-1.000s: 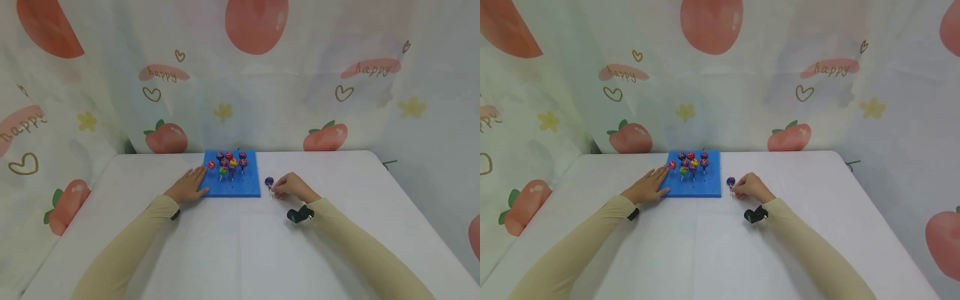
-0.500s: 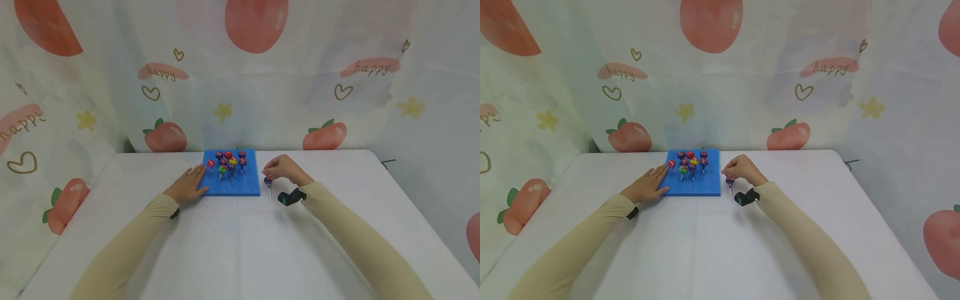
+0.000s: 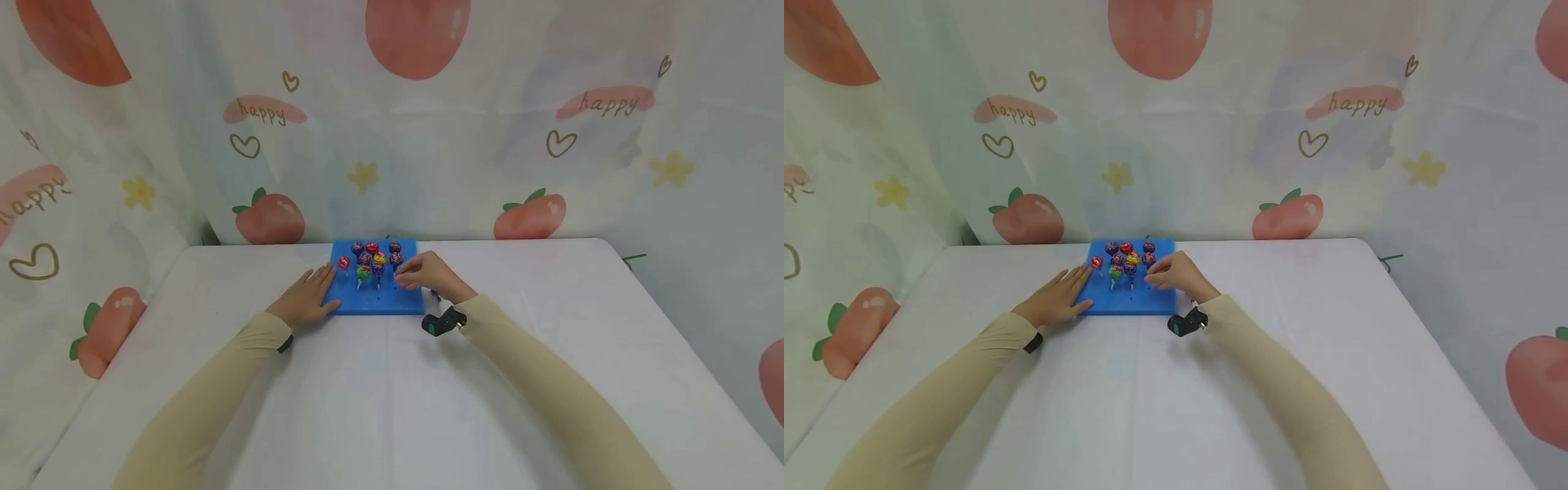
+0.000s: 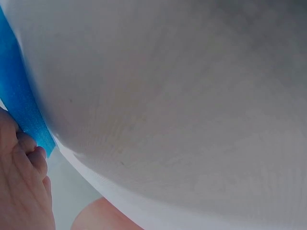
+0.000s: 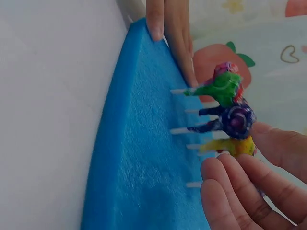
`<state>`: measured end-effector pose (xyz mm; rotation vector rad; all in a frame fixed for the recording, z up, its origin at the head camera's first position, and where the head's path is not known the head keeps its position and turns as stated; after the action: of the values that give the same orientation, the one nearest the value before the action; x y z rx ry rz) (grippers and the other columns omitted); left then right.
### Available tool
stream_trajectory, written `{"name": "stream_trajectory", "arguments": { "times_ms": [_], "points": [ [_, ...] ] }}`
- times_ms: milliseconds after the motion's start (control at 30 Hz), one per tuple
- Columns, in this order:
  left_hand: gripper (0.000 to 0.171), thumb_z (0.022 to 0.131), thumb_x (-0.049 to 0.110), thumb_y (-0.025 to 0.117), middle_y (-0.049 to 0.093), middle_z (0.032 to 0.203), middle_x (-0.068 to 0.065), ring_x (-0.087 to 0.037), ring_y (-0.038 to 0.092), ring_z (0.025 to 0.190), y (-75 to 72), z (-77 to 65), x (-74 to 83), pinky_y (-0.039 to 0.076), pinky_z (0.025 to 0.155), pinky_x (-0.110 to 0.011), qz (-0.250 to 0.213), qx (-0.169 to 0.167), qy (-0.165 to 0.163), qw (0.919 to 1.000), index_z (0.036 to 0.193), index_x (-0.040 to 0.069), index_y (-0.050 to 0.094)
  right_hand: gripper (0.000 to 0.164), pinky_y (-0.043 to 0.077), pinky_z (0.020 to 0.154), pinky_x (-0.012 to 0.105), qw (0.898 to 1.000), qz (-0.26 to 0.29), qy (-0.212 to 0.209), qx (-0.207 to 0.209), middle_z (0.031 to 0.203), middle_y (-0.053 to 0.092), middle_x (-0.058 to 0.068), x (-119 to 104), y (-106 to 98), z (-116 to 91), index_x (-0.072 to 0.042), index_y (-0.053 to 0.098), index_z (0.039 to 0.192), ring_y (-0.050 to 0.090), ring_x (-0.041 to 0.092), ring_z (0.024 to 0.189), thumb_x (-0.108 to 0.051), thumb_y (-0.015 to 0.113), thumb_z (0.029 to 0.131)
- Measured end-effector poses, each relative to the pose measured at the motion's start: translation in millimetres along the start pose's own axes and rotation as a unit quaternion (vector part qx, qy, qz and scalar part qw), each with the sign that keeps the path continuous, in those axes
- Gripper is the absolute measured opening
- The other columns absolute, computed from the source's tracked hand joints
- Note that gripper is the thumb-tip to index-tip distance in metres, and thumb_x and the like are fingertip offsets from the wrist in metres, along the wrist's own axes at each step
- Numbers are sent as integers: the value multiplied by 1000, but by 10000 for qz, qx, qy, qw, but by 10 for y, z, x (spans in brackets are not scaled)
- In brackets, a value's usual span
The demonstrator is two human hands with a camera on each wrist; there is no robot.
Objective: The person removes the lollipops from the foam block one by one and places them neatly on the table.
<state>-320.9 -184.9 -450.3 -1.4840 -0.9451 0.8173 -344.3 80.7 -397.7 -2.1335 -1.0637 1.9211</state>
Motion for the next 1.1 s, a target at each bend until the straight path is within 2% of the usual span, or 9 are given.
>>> {"name": "stream_trajectory", "arguments": {
  "times_ms": [167,400,600,767,1100],
  "points": [
    [77,96,49,36,14,157,-19,-33,15,146,3,-2,0,12,119,-48,-28,26,6,10000,149,-3,14,26,55,85,31,9997,168,55,158,109,68,16,5,142,51,0,67,108,68,24,96,-15,67,87],
    [76,96,47,37,14,157,-20,-35,16,145,-19,-16,9,12,119,-49,-26,-9,-8,10000,148,-4,15,26,56,84,29,9975,312,-64,626,108,67,17,19,292,83,1,67,108,65,19,89,-14,67,87],
    [77,96,49,36,13,157,-19,-33,14,146,-7,-8,3,11,120,-47,-48,-21,-20,10000,149,-3,14,30,55,86,31,9947,655,-147,773,111,67,19,91,410,148,2,64,113,66,24,98,-12,65,88],
    [77,96,49,36,13,157,-18,-33,14,146,-6,-12,6,10,120,-47,-58,19,-6,10000,149,-3,14,29,54,89,34,9935,630,-186,932,112,67,18,123,471,181,1,65,113,66,26,102,-14,64,89],
    [77,96,50,35,13,157,-18,-32,14,146,-4,-9,2,11,120,-46,-1,-13,-9,10000,149,-2,13,23,54,89,34,9903,465,-372,1258,108,70,16,151,537,209,-1,69,108,65,25,100,-10,64,88]
  ]
}}
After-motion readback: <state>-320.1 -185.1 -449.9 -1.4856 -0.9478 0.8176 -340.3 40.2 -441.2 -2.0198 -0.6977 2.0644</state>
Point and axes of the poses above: each hand's wrist, its own z-axis towards the middle knuckle, its own y-axis out of the palm, x = y × z, the point moved 2 cm from there along z, towards the middle knuckle
